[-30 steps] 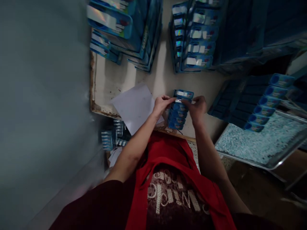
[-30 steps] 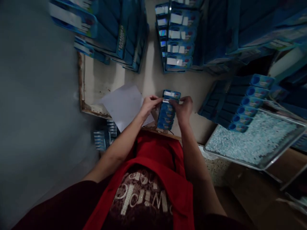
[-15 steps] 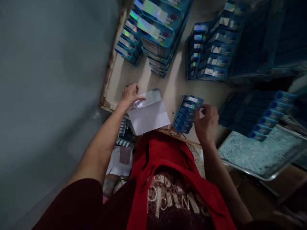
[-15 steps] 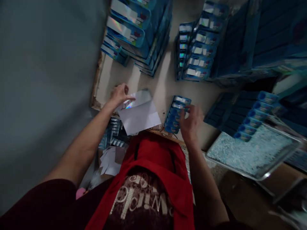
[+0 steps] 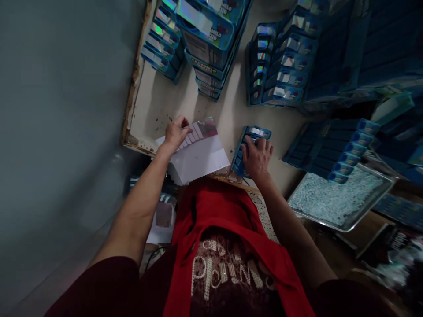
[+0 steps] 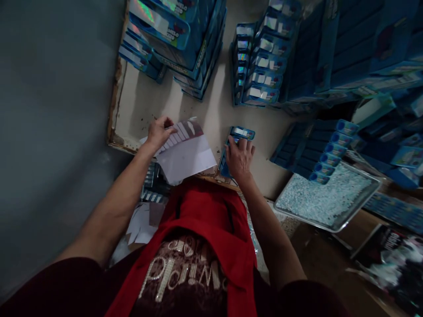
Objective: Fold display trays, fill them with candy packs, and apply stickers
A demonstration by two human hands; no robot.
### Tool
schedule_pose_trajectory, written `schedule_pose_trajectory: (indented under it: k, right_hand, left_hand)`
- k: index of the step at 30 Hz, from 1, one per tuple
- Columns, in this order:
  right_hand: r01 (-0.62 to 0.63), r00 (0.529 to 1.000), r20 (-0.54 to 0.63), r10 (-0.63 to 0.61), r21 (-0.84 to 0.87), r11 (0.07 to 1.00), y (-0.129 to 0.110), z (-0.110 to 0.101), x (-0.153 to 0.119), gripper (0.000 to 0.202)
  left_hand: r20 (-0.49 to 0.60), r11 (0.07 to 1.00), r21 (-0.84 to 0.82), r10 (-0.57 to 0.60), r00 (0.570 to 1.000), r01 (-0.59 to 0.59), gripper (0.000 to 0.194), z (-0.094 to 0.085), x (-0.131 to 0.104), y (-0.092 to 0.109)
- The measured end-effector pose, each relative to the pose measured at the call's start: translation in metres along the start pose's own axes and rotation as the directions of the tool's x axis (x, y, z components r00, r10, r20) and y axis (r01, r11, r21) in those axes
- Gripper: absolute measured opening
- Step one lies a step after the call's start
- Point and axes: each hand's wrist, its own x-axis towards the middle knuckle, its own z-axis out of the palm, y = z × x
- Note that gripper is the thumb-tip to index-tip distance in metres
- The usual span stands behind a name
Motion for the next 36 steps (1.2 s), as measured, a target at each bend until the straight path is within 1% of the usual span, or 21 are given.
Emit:
schedule_pose_trajectory:
  k: [3,5,7,8,10,12,14,17,20,22,24,27,30,33,36]
  right_hand:
    - [0.057,0.996,0.068,-0.049,-0.117,0.992,-0.015,0.000,0.018,0.033]
    - [0.111,0.985,0.153,-0.080,-0.206,0.972,-0.024,-0.003,0.030,0.029]
    - [0.165,0.964,0.248,-0.094,-0.284,0.945,-0.034,-0.009,0.041,0.028]
    - [0.195,0.950,0.295,-0.103,-0.300,0.934,-0.040,-0.014,0.045,0.028]
    - [0.246,0.924,0.354,-0.142,-0.269,0.931,-0.053,-0.022,0.051,0.030]
    - [0.276,0.919,0.337,-0.203,-0.184,0.943,-0.067,-0.027,0.055,0.032]
    - [0.295,0.929,0.264,-0.258,-0.109,0.949,-0.080,-0.024,0.059,0.035]
    - [0.353,0.922,0.180,-0.342,-0.034,0.935,-0.094,-0.005,0.069,0.041]
    - [0.416,0.896,0.160,-0.413,0.018,0.909,-0.099,0.021,0.079,0.044]
    - [0.419,0.896,0.147,-0.419,0.032,0.907,-0.100,0.034,0.083,0.044]
    - [0.382,0.914,0.132,-0.384,0.046,0.923,-0.100,0.042,0.087,0.041]
    - [0.315,0.932,0.156,-0.328,0.105,0.943,-0.099,0.049,0.095,0.034]
    - [0.304,0.919,0.216,-0.331,0.149,0.941,-0.097,0.052,0.103,0.031]
    - [0.377,0.893,0.219,-0.393,0.112,0.919,-0.097,0.054,0.105,0.032]
    - [0.444,0.863,0.241,-0.444,0.057,0.894,-0.101,0.056,0.092,0.040]
  left_hand:
    - [0.054,0.994,-0.107,0.006,0.999,0.000,0.025,-0.004,-0.001,0.008]
    - [0.088,0.993,-0.118,0.021,0.996,-0.011,0.022,-0.008,-0.002,0.011]
    - [0.094,0.994,-0.098,0.047,0.995,-0.037,0.015,-0.010,-0.003,0.013]
    - [0.090,0.995,-0.088,0.058,0.994,-0.050,0.013,-0.011,-0.004,0.013]
    - [0.090,0.995,-0.079,0.073,0.993,-0.066,0.014,-0.011,-0.006,0.011]
    - [0.101,0.994,-0.072,0.087,0.991,-0.080,0.015,-0.011,-0.009,0.009]
    - [0.111,0.993,-0.056,0.105,0.988,-0.099,0.017,-0.010,-0.011,0.008]
    - [0.108,0.989,-0.026,0.145,0.983,-0.143,0.021,-0.010,-0.014,0.010]
    - [0.090,0.981,-0.043,0.192,0.977,-0.189,0.032,-0.011,-0.015,0.013]
    - [0.106,0.974,-0.078,0.222,0.969,-0.214,0.039,-0.012,-0.014,0.013]
    - [0.134,0.965,-0.104,0.252,0.958,-0.239,0.039,-0.014,-0.013,0.013]
    - [0.143,0.958,-0.092,0.282,0.949,-0.271,0.029,-0.012,-0.014,0.013]
    - [0.126,0.962,-0.065,0.271,0.954,-0.264,0.022,-0.006,-0.018,0.016]
    - [0.109,0.969,-0.068,0.242,0.964,-0.236,0.020,0.002,-0.018,0.020]
    - [0.131,0.975,-0.083,0.216,0.968,-0.206,0.021,0.005,-0.014,0.022]
